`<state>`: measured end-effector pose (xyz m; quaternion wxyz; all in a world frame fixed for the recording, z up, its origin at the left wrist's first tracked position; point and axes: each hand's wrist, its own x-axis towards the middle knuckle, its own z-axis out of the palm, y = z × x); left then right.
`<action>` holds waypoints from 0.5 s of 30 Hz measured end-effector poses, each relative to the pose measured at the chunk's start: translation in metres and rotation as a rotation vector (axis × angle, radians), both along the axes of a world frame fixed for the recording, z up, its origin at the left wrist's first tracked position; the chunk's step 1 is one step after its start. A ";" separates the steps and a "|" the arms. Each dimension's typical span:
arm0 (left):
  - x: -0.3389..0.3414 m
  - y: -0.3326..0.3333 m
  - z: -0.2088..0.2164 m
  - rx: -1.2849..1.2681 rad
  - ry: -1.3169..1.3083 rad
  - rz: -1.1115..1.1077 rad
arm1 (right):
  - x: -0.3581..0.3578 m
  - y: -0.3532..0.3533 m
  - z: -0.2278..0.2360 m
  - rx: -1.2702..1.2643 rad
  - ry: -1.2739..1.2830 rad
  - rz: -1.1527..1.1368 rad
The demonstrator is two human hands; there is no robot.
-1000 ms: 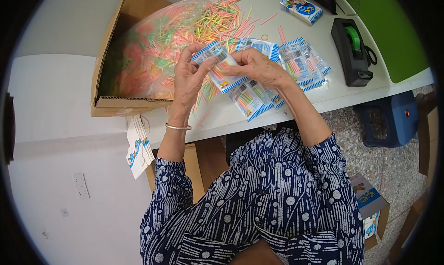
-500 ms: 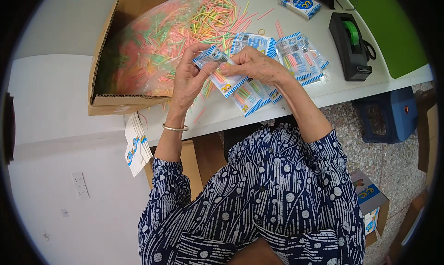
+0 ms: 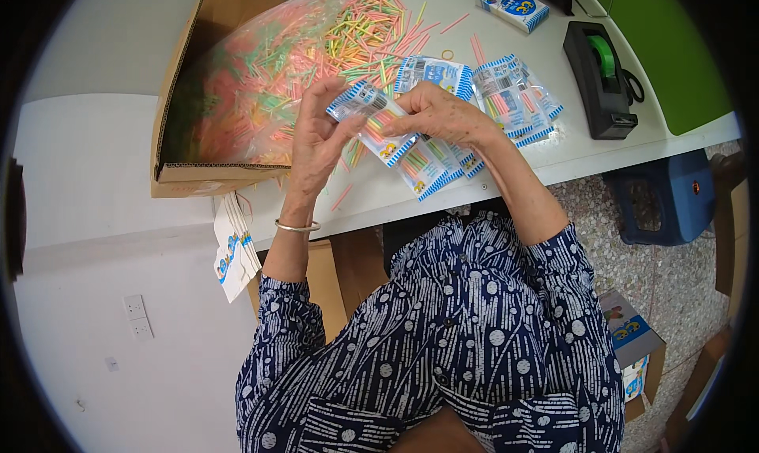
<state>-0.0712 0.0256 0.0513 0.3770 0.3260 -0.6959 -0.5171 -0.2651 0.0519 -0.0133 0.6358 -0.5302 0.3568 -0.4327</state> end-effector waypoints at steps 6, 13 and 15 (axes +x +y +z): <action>0.011 -0.010 0.019 -0.039 -0.031 0.025 | -0.003 0.007 0.012 -0.034 0.073 0.007; 0.019 -0.013 0.029 -0.135 -0.307 -0.052 | -0.003 0.006 0.008 -0.030 0.151 0.102; 0.017 -0.011 0.037 -0.151 -0.402 -0.085 | -0.003 0.010 0.014 -0.048 0.143 0.095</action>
